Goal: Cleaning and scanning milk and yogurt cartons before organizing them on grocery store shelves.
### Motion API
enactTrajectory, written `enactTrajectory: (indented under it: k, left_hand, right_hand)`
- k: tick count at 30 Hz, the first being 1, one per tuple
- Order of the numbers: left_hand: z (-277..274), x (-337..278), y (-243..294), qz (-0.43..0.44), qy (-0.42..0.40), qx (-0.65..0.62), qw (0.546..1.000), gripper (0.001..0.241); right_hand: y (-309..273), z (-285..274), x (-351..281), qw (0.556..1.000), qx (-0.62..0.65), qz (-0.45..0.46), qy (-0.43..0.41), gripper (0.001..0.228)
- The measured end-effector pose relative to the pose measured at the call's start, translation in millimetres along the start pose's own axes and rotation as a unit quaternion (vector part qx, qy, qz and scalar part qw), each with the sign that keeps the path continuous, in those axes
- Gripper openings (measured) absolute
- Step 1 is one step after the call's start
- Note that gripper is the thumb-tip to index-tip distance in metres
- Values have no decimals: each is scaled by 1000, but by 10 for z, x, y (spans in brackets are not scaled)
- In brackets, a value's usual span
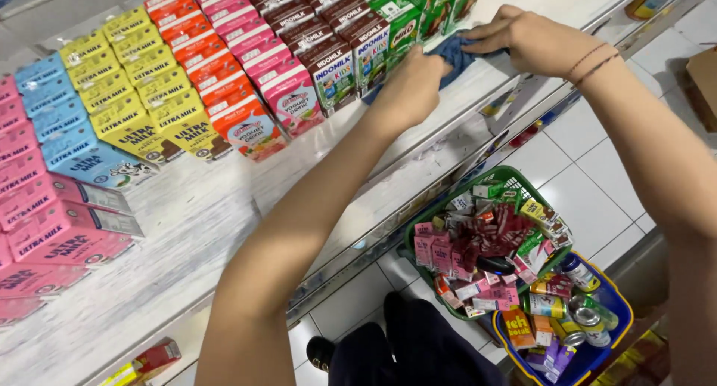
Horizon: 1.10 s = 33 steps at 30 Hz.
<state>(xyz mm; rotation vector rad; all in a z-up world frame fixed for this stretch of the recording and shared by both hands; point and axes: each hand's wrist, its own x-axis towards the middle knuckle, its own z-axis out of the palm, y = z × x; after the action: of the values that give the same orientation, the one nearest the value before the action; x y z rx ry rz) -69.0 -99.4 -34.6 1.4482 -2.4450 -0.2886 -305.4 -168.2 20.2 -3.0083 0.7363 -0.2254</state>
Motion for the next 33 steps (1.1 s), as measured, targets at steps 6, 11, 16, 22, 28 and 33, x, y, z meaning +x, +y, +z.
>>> enactTrajectory:
  k: [6,11,16,22,28,33]
  left_hand:
    - [-89,-818,650,104,131,26,986,44]
    - [-153,-1258,706,183,208,381,882,45]
    - [-273,-1778,511,252,-9,461,851,40]
    - [-418,-2866,244,170,63,527,830,47]
    - [-550,-3670,4,151,66,524,836,41]
    - [-371,-3700,281,61,138,239,959,39]
  right_hand:
    - [-542,382,-629,986,-8,30,164,62]
    - [-795,1255,-538,909,-118,76,393,40]
    - [-1078,2384,-342,828,-98,86,546,34]
    - [-2286,2462,197,845,56,-21,531,32]
    - [-3187,2278,384,868,283,-54,404,44]
    - [-3532,1684,36,727,615,-32,305,58]
